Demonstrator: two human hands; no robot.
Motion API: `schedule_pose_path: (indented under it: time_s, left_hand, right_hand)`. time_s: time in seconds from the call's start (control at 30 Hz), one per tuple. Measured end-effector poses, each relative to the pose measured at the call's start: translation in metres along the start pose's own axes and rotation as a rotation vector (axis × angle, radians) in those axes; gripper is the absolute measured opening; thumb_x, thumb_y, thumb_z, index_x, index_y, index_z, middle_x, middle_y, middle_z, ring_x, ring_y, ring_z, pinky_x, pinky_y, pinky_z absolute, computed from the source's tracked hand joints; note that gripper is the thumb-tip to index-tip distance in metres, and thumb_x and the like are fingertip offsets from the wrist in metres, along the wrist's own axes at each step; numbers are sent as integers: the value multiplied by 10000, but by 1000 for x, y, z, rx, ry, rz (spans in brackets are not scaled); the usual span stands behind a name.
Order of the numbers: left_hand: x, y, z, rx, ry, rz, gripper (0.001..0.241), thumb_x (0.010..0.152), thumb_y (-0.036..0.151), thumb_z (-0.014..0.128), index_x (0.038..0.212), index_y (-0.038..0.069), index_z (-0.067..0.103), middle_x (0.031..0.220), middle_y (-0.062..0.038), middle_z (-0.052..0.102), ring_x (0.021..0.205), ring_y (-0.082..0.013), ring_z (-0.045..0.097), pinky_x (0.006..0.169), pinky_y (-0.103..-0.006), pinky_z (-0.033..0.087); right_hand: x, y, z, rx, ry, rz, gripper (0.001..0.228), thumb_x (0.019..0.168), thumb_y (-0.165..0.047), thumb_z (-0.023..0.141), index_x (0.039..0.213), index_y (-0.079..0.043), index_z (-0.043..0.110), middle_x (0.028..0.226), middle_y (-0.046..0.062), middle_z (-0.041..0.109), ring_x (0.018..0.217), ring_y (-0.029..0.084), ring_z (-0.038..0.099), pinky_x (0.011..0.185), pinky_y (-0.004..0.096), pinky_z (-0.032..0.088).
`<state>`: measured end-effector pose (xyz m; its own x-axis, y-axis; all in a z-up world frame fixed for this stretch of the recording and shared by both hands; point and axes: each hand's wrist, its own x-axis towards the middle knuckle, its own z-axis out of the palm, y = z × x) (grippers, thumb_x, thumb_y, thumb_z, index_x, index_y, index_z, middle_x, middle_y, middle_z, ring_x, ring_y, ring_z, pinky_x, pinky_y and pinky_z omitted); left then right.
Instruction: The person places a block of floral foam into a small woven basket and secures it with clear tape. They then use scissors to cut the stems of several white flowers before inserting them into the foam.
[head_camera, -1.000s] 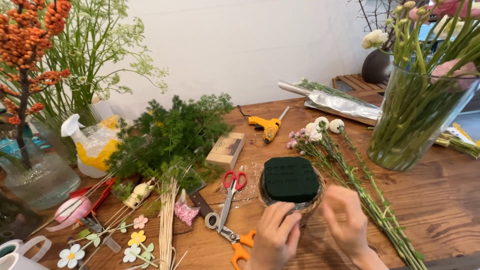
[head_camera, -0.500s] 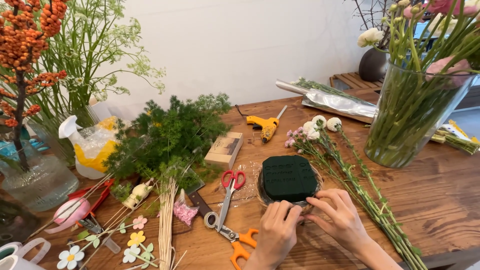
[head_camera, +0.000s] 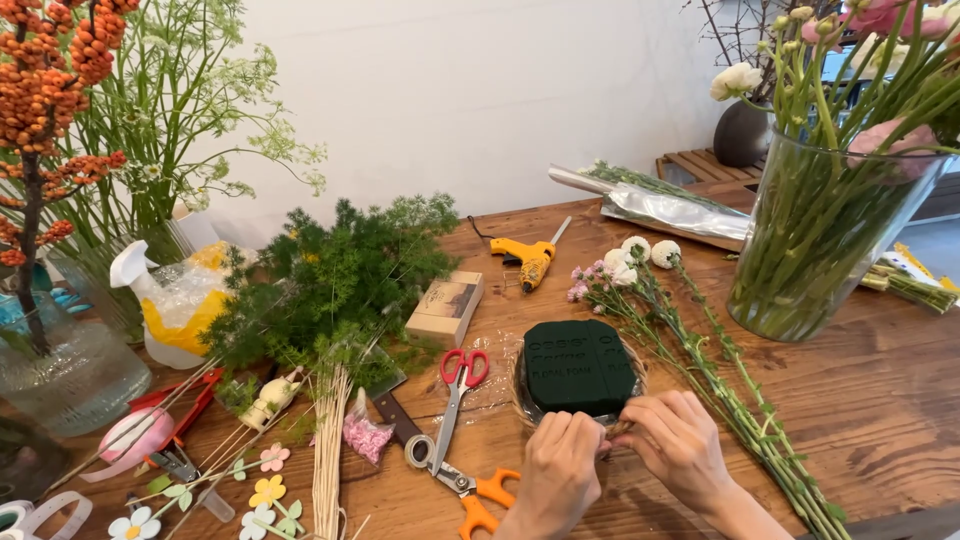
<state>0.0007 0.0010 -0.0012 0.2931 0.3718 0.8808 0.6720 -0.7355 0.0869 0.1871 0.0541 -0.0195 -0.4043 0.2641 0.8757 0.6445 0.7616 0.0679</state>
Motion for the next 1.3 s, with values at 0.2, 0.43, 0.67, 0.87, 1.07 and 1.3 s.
schedule_pose_path:
  time_s: [0.2,0.43,0.67,0.87,1.07,1.3]
  left_hand:
    - [-1,1,4,42,-21,-39,204,970,-9,555,796,52,468,725,-80,455,631,-220,399,568,-347,334]
    - [-5,7,-32,-389,180,-127,49,936,30,644,954,4,606,1045,-181,657,902,-310,673,822,-370,545]
    - [-7,-86,-31,-606,402,-1038,142,956,11,496,1000,35,629,984,-106,704,927,-187,693,857,-268,562]
    - [-1,-79,5,-673,91,-1207,474,1013,322,363,1408,140,552,1481,-41,558,1395,-169,471,1160,-345,333]
    - [0,-12,-31,-543,183,-1280,346,926,253,543,1219,151,698,1226,-11,762,1130,-143,711,990,-277,534]
    - [7,-29,-29,-932,142,-1415,819,806,369,694,1531,212,347,1600,-77,374,1448,-238,416,1190,-437,337]
  right_hand:
    - [-1,3,2,129,-38,-20,150,884,-182,704,936,-87,601,887,47,653,699,209,552,647,328,388]
    - [-49,-20,27,372,279,306,697,725,-25,827,1314,-24,454,1271,184,579,1056,169,634,840,219,550]
    - [20,-93,-18,781,-73,1361,951,802,-317,564,1585,-187,40,1644,77,232,1420,227,403,1099,517,434]
    - [56,-91,-14,859,-169,1521,791,891,-479,387,1602,-316,78,1693,-143,87,1549,78,128,1244,351,151]
    - [32,-5,31,1294,268,1475,453,1046,-313,463,1250,53,636,1151,214,700,1000,281,658,960,383,506]
    - [64,-31,-9,1049,28,1466,624,965,-505,216,1555,-323,307,1694,-93,156,1567,149,68,1231,497,93]
